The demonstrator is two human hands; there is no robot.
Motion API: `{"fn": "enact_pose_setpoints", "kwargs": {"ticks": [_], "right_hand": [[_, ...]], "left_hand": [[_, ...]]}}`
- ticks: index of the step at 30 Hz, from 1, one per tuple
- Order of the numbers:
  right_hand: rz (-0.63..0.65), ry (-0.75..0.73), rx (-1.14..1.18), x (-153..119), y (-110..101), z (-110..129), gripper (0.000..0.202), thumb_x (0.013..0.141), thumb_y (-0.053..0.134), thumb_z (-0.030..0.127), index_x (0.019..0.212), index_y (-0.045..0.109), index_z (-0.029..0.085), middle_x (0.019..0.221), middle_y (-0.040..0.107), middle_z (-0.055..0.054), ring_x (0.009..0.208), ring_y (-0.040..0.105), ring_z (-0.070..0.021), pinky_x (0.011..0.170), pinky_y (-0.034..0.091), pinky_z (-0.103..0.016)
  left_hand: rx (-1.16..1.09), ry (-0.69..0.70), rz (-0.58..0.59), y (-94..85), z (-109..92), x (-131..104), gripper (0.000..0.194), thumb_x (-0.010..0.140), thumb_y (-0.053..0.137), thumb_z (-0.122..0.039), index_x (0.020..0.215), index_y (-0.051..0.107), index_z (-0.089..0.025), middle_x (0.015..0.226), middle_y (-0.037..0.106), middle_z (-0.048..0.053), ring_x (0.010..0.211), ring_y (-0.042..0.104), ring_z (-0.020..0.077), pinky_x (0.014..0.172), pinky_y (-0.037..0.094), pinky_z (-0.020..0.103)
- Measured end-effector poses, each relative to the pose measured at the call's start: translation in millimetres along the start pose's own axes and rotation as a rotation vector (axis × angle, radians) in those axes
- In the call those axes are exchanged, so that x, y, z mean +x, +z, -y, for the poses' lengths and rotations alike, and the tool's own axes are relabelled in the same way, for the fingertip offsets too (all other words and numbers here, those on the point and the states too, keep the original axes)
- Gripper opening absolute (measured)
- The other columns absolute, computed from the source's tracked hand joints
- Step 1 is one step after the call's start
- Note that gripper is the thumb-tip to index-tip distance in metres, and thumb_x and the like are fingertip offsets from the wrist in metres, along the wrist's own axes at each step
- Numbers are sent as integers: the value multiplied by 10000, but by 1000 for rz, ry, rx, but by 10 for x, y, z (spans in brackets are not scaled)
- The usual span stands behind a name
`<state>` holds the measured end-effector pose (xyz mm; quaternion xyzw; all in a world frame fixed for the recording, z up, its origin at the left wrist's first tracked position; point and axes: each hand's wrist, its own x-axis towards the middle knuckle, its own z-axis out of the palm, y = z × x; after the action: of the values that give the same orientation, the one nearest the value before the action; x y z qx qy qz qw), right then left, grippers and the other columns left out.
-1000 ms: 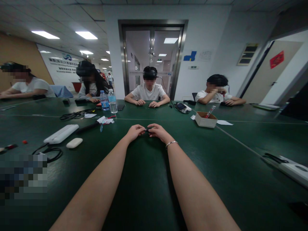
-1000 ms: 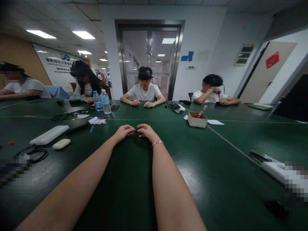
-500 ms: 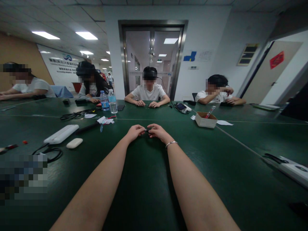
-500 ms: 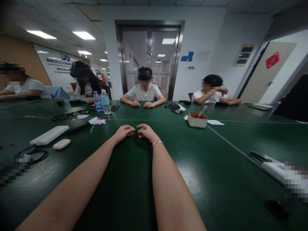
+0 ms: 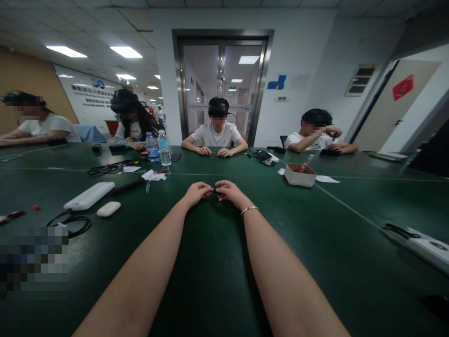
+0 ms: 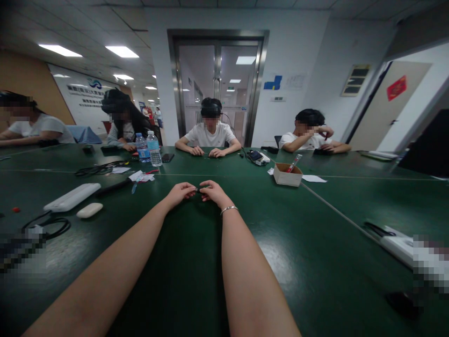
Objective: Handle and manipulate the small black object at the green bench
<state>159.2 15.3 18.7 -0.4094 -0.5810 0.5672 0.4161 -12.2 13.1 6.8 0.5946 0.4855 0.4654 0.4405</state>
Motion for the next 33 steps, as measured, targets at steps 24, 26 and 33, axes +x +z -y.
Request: {"fn": "enact_pose_setpoints", "kwargs": {"ticks": [24,26,33], "right_hand": [[-64,-269,-399,-28,252,-188,629,593,731,43,1147,468,184,734,551,45,713,577,-121,644,473,-224],[30,-195,-425,-125,160,-77,621,618,717,33,1164,462,182,779,586,22,743,594,-128,669,479,-230],[309,-155,-745,-1376,-522,657,441,731,688,273,1154,568,250,929,636,-43,831,606,-196,751,483,-317]], "left_hand": [[-3,-11,21,142,-83,-239,317,714,631,-417,825,491,-154,736,595,26,512,571,108,404,332,174],[-30,-71,68,97,-143,-397,319,724,628,-406,839,466,-156,798,605,48,562,609,129,434,369,179],[78,-299,248,-592,-501,-1333,392,690,616,-522,860,509,-186,925,601,54,758,641,184,573,451,231]]}}
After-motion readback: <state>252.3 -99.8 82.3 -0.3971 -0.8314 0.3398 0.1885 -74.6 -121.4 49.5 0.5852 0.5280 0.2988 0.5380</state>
